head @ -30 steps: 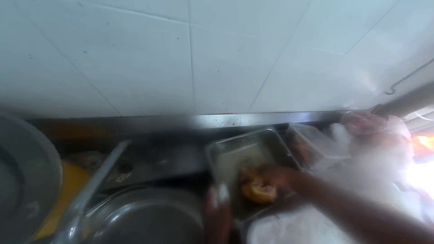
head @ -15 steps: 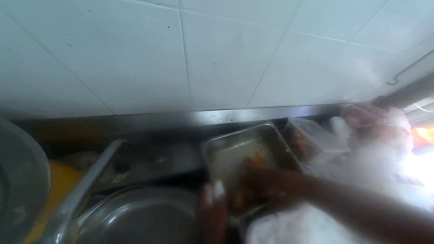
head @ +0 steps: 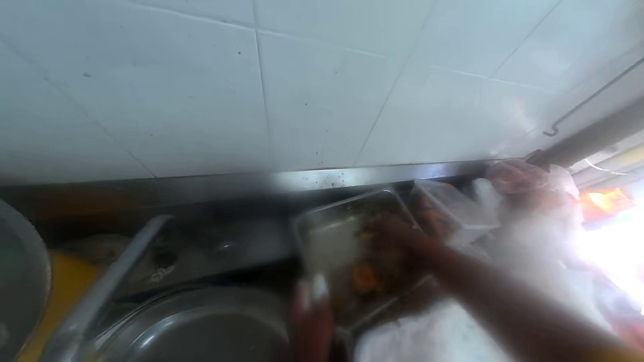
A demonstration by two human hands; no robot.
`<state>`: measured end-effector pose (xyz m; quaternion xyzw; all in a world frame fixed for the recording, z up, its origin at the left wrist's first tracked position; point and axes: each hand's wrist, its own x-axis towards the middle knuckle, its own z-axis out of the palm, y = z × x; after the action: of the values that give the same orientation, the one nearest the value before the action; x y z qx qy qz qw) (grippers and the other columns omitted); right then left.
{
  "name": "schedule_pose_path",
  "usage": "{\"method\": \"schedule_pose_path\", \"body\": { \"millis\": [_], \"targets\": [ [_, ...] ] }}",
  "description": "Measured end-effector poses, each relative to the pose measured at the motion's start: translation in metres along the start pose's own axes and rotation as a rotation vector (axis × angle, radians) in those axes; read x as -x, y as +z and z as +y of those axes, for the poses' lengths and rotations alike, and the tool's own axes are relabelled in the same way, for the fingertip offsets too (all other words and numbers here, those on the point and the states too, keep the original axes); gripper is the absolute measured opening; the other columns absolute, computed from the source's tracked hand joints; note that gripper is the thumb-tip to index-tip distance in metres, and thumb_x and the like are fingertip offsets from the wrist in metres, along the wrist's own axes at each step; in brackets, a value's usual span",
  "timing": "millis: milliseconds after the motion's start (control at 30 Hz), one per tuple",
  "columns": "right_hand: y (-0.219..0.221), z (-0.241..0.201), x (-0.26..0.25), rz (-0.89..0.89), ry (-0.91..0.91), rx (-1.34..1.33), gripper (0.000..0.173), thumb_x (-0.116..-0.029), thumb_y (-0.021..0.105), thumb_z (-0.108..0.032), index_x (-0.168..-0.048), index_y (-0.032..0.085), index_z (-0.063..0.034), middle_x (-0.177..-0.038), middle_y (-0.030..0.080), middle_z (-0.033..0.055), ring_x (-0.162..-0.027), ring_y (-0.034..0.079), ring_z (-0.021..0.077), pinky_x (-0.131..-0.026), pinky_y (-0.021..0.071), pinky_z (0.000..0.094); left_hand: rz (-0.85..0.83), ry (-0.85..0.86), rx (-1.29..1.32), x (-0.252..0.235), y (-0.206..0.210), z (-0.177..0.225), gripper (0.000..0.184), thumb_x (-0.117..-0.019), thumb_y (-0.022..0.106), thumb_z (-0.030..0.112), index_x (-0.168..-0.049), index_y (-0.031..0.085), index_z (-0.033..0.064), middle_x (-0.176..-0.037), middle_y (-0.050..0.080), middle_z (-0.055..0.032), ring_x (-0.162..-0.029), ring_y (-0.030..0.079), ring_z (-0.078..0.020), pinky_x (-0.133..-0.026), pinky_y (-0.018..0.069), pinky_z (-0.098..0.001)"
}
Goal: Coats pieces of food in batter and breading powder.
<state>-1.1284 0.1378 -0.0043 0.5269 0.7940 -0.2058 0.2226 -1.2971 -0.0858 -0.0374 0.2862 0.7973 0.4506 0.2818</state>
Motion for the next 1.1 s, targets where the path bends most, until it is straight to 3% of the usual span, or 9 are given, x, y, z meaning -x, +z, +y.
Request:
{"method": "schedule_pose_path", "body": {
  "millis": [133, 200, 267, 400, 567, 700, 867, 1000, 1100],
  "targets": [
    [0.025, -0.070, 0.049, -0.248, -0.255, 0.065, 0.044, -0.0942, 0.071, -0.034, -0.127, 0.063, -0.0065, -0.123, 0.065, 0.0223, -0.114, 0.063, 0.0424, -0.094, 0.0503, 0.0668, 0.009, 0.005, 0.005, -0.001, -0.001, 0.000, 0.033, -0.0944, 0.066, 0.017, -0.120, 0.068, -0.0041, -0.099, 0.073, -0.0182, -0.090, 0.072, -0.0251, -0.083, 0.0587, -0.0471],
    [0.011, -0.069, 0.056, -0.369, -0.223, 0.161, 0.035, -0.0930, 0.073, -0.028, -0.116, 0.067, -0.0016, -0.111, 0.067, 0.0229, -0.102, 0.066, 0.0428, -0.083, 0.0523, 0.0670, 0.011, 0.020, 0.002, -0.001, 0.000, -0.004, 0.032, -0.0938, 0.067, 0.017, -0.119, 0.068, -0.0032, -0.099, 0.073, -0.0174, -0.089, 0.072, -0.0245, -0.082, 0.0593, -0.0470],
    [-0.004, -0.040, 0.044, -0.378, -0.059, 0.200, 0.037, -0.0909, 0.074, -0.025, -0.121, 0.067, -0.0038, -0.116, 0.067, 0.0221, -0.107, 0.065, 0.0420, -0.086, 0.0523, 0.0664, -0.008, 0.004, 0.001, 0.001, -0.002, -0.004, 0.034, -0.0932, 0.067, 0.015, -0.122, 0.067, -0.0034, -0.104, 0.073, -0.0189, -0.094, 0.072, -0.0267, -0.086, 0.0587, -0.0488],
    [0.022, -0.026, 0.048, -0.310, 0.026, 0.081, 0.062, -0.0900, 0.071, -0.049, -0.136, 0.060, -0.0086, -0.130, 0.063, 0.0237, -0.120, 0.061, 0.0445, -0.095, 0.0479, 0.0703, -0.013, -0.042, 0.008, 0.002, -0.004, 0.005, 0.035, -0.0952, 0.066, 0.016, -0.124, 0.066, -0.0038, -0.108, 0.073, -0.0200, -0.100, 0.071, -0.0292, -0.090, 0.0571, -0.0499],
    [0.040, -0.098, 0.055, -0.371, -0.153, 0.063, 0.047, -0.0897, 0.074, -0.038, -0.120, 0.064, -0.0038, -0.115, 0.066, 0.0244, -0.107, 0.065, 0.0450, -0.084, 0.0507, 0.0698, -0.004, -0.031, 0.007, 0.002, -0.004, 0.006, 0.032, -0.0971, 0.065, 0.018, -0.119, 0.067, -0.0043, -0.100, 0.073, -0.0194, -0.093, 0.071, -0.0294, -0.086, 0.0576, -0.0504],
    [-0.018, -0.089, 0.062, -0.563, -0.161, -0.357, 0.042, -0.0948, 0.068, -0.007, -0.134, 0.056, -0.0004, -0.115, 0.064, 0.0177, -0.098, 0.063, 0.0258, -0.085, 0.0540, 0.0474, -0.087, -0.043, 0.016, -0.002, -0.010, 0.004, 0.036, -0.0985, 0.063, 0.020, -0.127, 0.065, -0.0027, -0.109, 0.072, -0.0194, -0.101, 0.071, -0.0294, -0.092, 0.0558, -0.0517],
    [-0.091, -0.058, 0.146, -0.362, -0.023, -0.854, 0.033, -0.0871, 0.064, 0.010, -0.114, 0.060, -0.0087, -0.087, 0.063, -0.0009, -0.073, 0.061, 0.0043, -0.064, 0.0548, 0.0214, -0.165, 0.010, 0.128, -0.007, -0.015, -0.021, 0.037, -0.0976, 0.057, 0.016, -0.129, 0.064, -0.0027, -0.119, 0.070, -0.0177, -0.112, 0.068, -0.0212, -0.099, 0.0544, -0.0418],
    [-0.086, -0.019, 0.230, -0.351, -0.133, -0.723, 0.048, -0.0730, 0.079, 0.000, -0.118, 0.065, -0.0083, -0.096, 0.069, 0.0023, -0.084, 0.066, 0.0098, -0.078, 0.0584, 0.0315, -0.228, -0.040, 0.179, -0.010, -0.026, -0.031, 0.041, -0.0986, 0.051, 0.017, -0.136, 0.060, 0.0014, -0.124, 0.068, -0.0157, -0.111, 0.067, -0.0201, -0.096, 0.0553, -0.0425],
    [-0.037, -0.012, 0.269, -0.340, -0.157, -0.626, 0.057, -0.0778, 0.085, -0.007, -0.130, 0.063, -0.0006, -0.109, 0.070, 0.0143, -0.097, 0.068, 0.0216, -0.090, 0.0574, 0.0418, -0.221, -0.006, 0.240, -0.008, -0.026, -0.027, 0.037, -0.0970, 0.057, 0.015, -0.130, 0.062, 0.0011, -0.120, 0.069, -0.0126, -0.108, 0.067, -0.0162, -0.093, 0.0573, -0.0386]
  ]
}}
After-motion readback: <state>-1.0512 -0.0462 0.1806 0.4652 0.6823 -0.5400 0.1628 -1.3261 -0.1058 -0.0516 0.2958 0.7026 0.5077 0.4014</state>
